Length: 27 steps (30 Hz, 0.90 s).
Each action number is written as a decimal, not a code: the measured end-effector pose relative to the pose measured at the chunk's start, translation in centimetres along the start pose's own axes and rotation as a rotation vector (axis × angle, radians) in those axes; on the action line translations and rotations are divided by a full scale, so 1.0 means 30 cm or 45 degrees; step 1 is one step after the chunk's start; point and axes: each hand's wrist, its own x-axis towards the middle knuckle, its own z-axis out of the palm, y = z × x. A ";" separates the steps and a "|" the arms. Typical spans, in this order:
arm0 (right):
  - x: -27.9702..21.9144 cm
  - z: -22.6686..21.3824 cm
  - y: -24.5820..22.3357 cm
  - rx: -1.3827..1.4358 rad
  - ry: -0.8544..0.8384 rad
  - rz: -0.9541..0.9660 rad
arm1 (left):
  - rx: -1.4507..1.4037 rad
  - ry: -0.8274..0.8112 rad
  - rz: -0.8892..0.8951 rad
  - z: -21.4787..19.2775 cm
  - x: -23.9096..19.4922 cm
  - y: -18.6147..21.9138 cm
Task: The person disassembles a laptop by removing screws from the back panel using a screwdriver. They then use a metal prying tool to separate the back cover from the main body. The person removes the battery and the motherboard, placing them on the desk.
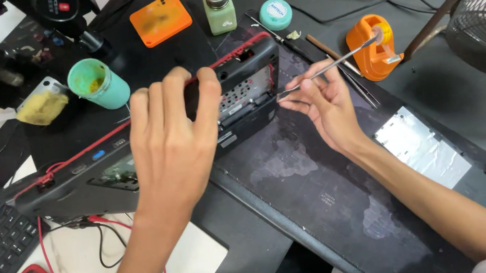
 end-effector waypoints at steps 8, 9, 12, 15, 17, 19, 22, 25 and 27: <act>-0.015 0.002 0.009 -0.181 0.068 0.183 | -0.052 -0.052 0.060 0.000 0.014 -0.007; -0.012 0.004 0.009 -0.211 0.061 0.201 | -0.081 -0.053 0.048 -0.005 0.011 -0.005; -0.012 -0.070 0.048 -0.100 0.022 0.189 | -0.021 -0.025 0.103 -0.012 0.002 -0.003; -0.015 -0.066 0.022 -0.067 0.017 0.198 | -0.123 0.016 0.104 -0.049 0.024 -0.008; -0.028 -0.069 0.007 -0.026 0.036 0.222 | -0.237 0.062 0.069 -0.063 0.042 -0.024; -0.036 -0.024 -0.050 0.012 0.049 0.244 | -0.348 0.115 0.032 -0.065 0.051 -0.045; -0.046 0.051 -0.168 0.063 -0.001 0.302 | -0.483 0.182 -0.088 -0.041 0.046 -0.087; -0.074 0.053 -0.240 0.083 -0.264 0.184 | -0.700 0.180 -0.292 0.004 0.026 -0.142; -0.099 0.123 -0.318 0.097 -0.255 0.195 | -0.891 0.238 -0.324 0.041 0.002 -0.195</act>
